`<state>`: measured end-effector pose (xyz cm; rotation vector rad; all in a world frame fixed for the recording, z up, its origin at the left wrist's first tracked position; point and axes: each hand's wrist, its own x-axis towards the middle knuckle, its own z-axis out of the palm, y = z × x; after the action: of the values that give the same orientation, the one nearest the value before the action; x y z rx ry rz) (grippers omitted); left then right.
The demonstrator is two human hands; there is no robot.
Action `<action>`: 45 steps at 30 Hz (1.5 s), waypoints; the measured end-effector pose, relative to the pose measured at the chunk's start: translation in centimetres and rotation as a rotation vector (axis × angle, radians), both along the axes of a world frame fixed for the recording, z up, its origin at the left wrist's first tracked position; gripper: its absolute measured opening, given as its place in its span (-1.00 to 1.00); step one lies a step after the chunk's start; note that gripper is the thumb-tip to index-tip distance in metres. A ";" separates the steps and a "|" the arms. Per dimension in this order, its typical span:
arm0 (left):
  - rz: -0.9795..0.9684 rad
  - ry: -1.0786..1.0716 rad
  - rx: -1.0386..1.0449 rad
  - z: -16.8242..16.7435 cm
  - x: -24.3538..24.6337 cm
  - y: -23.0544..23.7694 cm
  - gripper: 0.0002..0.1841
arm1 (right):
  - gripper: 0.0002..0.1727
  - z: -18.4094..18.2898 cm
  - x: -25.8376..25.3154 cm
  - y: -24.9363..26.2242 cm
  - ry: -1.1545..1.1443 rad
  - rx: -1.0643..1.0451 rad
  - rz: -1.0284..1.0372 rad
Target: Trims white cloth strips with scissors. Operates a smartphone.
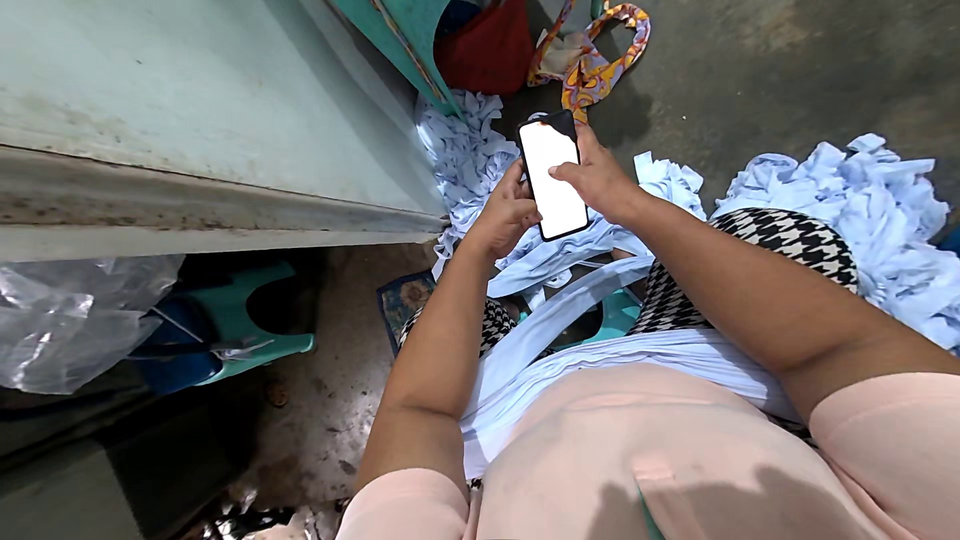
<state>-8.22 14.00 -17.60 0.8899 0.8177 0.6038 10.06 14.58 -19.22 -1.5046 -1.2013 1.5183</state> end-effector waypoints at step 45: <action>0.028 -0.008 0.006 0.1 -0.5 0.4 -0.17 | -0.36 1.7 0.9 0.4 0.092 -0.050 0.016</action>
<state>-8.75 14.37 -17.53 0.8819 0.8223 0.6339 10.97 15.00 -17.47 -1.4443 -1.1325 1.6203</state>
